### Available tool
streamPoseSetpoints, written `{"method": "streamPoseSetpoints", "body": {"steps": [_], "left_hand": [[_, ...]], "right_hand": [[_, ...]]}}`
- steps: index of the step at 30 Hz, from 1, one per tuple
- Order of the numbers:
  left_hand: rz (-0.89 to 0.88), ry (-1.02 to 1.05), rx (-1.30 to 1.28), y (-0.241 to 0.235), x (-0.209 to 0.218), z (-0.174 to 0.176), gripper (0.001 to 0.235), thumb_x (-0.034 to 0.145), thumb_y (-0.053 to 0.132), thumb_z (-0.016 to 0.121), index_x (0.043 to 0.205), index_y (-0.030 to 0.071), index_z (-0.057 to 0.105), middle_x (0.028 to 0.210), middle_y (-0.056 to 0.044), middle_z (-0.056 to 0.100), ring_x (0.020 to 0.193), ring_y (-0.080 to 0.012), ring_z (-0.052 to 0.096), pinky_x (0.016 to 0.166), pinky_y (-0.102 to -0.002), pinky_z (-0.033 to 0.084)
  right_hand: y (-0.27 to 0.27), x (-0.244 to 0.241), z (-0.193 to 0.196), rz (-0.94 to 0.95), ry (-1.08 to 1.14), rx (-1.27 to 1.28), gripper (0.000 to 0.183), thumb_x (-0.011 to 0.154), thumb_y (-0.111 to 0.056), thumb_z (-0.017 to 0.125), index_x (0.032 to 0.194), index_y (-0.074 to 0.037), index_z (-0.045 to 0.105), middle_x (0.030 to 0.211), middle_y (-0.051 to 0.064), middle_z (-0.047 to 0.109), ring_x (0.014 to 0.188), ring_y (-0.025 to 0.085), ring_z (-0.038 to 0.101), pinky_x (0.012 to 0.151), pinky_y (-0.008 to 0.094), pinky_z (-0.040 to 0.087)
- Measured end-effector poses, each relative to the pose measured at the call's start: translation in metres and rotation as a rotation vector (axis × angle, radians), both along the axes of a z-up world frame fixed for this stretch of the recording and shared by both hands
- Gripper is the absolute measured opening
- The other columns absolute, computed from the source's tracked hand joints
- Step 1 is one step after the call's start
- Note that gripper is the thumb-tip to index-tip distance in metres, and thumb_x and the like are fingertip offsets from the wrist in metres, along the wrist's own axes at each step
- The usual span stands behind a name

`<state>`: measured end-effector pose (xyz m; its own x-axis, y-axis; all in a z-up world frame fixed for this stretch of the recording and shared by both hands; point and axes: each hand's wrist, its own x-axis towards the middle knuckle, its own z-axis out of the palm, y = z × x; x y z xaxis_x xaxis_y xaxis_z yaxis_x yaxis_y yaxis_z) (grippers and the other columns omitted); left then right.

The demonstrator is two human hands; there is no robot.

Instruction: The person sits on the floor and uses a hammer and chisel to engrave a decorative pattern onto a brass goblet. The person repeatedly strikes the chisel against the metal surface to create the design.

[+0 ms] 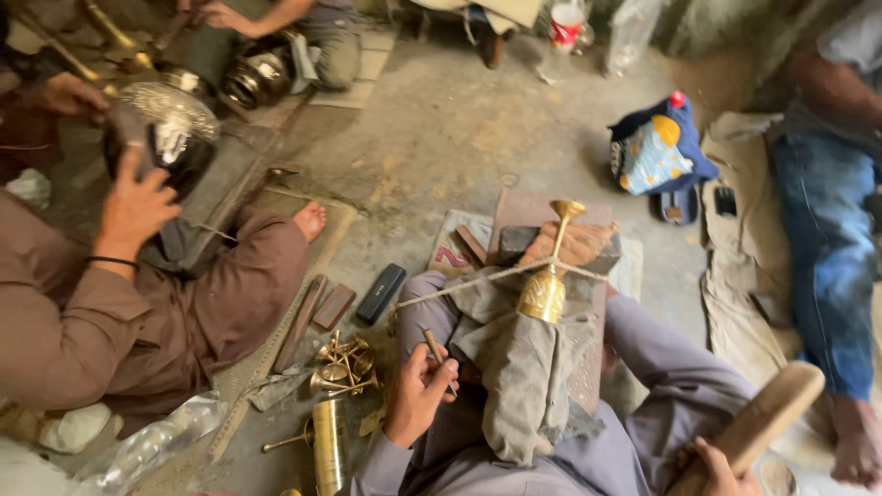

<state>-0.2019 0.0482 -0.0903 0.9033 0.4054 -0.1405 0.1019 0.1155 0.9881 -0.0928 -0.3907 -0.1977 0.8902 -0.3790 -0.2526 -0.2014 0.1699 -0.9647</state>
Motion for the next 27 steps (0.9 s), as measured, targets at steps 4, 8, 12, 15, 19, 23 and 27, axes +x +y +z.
{"method": "streamPoseSetpoints", "body": {"steps": [4,8,12,15,19,23,27], "left_hand": [[-0.019,0.043,-0.038,-0.001,0.002,0.002,0.029,0.096,0.024,0.069,0.114,0.005,0.056,0.08,-0.006,0.068,0.07,-0.0101,0.069,0.056,-0.026,0.058],[-0.012,0.03,-0.012,-0.001,-0.002,-0.003,0.033,0.095,0.026,0.071,0.114,0.002,0.057,0.082,-0.007,0.069,0.072,-0.0113,0.07,0.058,-0.026,0.06],[-0.016,0.032,0.005,-0.004,0.002,0.004,0.037,0.094,0.026,0.072,0.117,0.001,0.058,0.083,-0.007,0.069,0.076,-0.0114,0.071,0.063,-0.027,0.063],[-0.019,-0.025,0.048,-0.007,0.011,0.015,0.038,0.093,0.023,0.074,0.119,0.001,0.058,0.087,-0.006,0.071,0.076,-0.012,0.072,0.065,-0.027,0.063],[-0.038,-0.052,0.214,-0.01,0.032,0.037,0.035,0.093,0.017,0.076,0.118,0.0,0.06,0.088,-0.008,0.074,0.074,-0.0136,0.074,0.065,-0.026,0.059],[-0.07,-0.006,0.291,-0.015,0.069,0.063,0.035,0.092,0.016,0.076,0.12,0.001,0.062,0.09,-0.008,0.078,0.074,-0.0133,0.077,0.065,-0.025,0.06],[-0.107,-0.114,0.292,-0.022,0.107,0.08,0.04,0.09,0.014,0.078,0.122,0.001,0.059,0.095,-0.008,0.076,0.081,-0.0129,0.076,0.069,-0.025,0.061]], "right_hand": [[0.016,0.039,-0.001,-0.001,0.15,-0.019,0.024,0.089,-0.012,0.076,0.093,0.009,0.064,0.082,0.017,0.067,0.07,0.028,0.067,0.067,0.04,0.056],[0.004,0.031,-0.011,0.0,0.126,-0.014,0.022,0.09,-0.008,0.074,0.094,0.011,0.062,0.081,0.019,0.066,0.07,0.03,0.066,0.066,0.041,0.056],[-0.009,0.013,-0.015,0.005,0.007,0.055,0.02,0.09,-0.004,0.071,0.094,0.013,0.06,0.08,0.021,0.065,0.069,0.032,0.066,0.066,0.043,0.056],[-0.016,-0.005,-0.016,0.034,-0.139,0.076,0.021,0.092,-0.004,0.071,0.097,0.014,0.06,0.079,0.021,0.066,0.069,0.03,0.066,0.066,0.042,0.056],[-0.022,-0.019,-0.012,0.049,-0.049,0.021,0.019,0.096,-0.007,0.069,0.101,0.01,0.063,0.081,0.018,0.068,0.068,0.027,0.067,0.065,0.038,0.055],[-0.012,-0.016,0.003,0.008,0.018,0.01,0.021,0.091,-0.009,0.071,0.104,0.006,0.065,0.083,0.014,0.069,0.068,0.023,0.067,0.064,0.035,0.056],[0.006,-0.008,0.032,0.009,0.176,-0.294,0.028,0.091,-0.016,0.077,0.1,0.008,0.066,0.083,0.015,0.069,0.068,0.021,0.065,0.062,0.036,0.052]]}}
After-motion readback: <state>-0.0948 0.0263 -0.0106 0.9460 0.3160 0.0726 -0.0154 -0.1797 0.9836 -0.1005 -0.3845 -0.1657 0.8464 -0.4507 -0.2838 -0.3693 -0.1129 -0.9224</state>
